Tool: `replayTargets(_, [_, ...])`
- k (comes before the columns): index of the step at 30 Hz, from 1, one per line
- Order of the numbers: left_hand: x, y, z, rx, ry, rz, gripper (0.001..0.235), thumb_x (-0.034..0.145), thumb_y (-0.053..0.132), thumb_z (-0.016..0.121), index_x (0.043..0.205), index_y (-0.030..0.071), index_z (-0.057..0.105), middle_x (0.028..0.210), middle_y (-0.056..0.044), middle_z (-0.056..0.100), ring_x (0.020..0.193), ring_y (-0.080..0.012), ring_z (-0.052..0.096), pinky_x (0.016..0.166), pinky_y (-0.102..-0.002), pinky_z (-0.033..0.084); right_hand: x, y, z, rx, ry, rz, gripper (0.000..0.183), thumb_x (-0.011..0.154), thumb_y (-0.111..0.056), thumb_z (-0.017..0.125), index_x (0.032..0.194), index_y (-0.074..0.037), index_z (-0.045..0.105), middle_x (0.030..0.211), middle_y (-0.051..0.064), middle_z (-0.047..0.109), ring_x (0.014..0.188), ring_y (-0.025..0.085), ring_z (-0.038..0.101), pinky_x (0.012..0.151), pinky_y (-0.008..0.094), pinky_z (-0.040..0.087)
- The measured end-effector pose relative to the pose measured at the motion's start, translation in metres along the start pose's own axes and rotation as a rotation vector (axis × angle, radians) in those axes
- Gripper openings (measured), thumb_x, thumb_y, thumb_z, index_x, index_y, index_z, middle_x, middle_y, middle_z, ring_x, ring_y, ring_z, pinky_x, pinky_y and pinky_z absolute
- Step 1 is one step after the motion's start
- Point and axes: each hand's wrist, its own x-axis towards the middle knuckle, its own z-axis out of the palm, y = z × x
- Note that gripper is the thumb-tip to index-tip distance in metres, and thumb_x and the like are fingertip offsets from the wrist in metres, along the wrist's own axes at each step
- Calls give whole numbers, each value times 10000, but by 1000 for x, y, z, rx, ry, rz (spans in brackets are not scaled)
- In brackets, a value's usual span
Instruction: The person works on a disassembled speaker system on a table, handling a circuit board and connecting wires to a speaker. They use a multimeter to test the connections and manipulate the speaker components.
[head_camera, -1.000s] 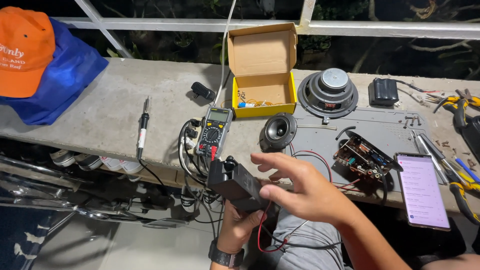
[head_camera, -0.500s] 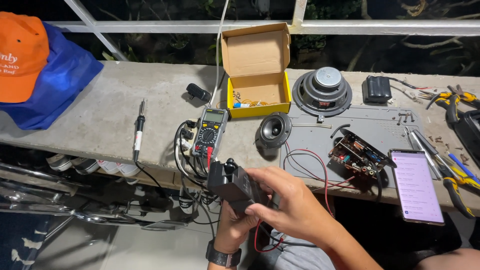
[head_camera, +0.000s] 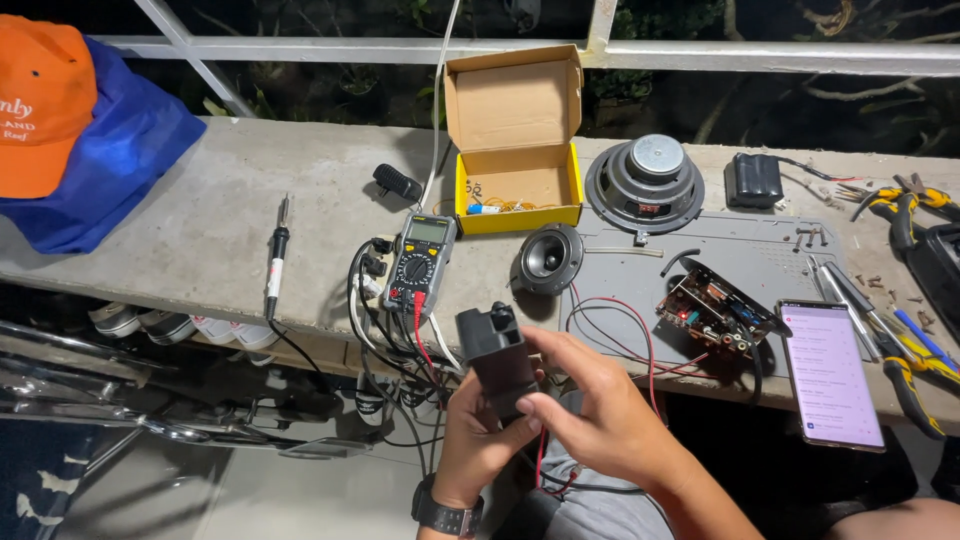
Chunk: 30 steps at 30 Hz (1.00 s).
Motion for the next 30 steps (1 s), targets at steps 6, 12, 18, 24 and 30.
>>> replayTargets(6, [0, 8, 10, 134, 87, 55, 395, 900, 69, 981, 1251, 45, 803, 1116, -33, 720, 1036, -152, 718, 876, -286, 606, 1, -11, -8, 53, -65, 52, 210, 1089, -156, 715, 1284, -77, 722, 1083, 18, 750, 954, 168, 678, 895, 317, 575])
replayTargets(12, [1, -2, 5, 420, 129, 287, 590, 925, 376, 949, 1396, 77, 760, 1270, -63, 809, 1140, -190, 758, 999, -340, 625, -4, -11, -8, 71, -77, 71, 444, 990, -151, 762, 1422, -48, 745, 1364, 50, 826, 1204, 174, 772, 1077, 349, 616])
replayTargets(18, [0, -4, 2, 482, 108, 382, 621, 903, 196, 948, 1464, 61, 719, 1372, -121, 775, 1238, -262, 776, 1093, -409, 628, -10, -10, -6, 91, -51, 88, 406, 989, -146, 827, 1373, -44, 742, 1378, 37, 833, 1257, 150, 781, 1156, 341, 595])
replayTargets(24, [-1, 3, 6, 482, 107, 411, 578, 937, 283, 932, 1432, 63, 730, 1352, -123, 776, 1195, -264, 777, 1051, -413, 632, -12, -12, -4, 92, -41, 81, 681, 969, -155, 847, 1600, -13, 633, 1471, 60, 800, 1298, 158, 768, 1164, 344, 590])
replayTargets(30, [-2, -9, 3, 516, 135, 438, 672, 870, 173, 973, 1482, 80, 710, 1395, -164, 775, 1249, -304, 793, 1071, -436, 657, -14, -7, -1, 169, -41, 102, 775, 880, -80, 925, 1606, -22, 660, 1671, 112, 719, 1560, 211, 647, 1348, 390, 423])
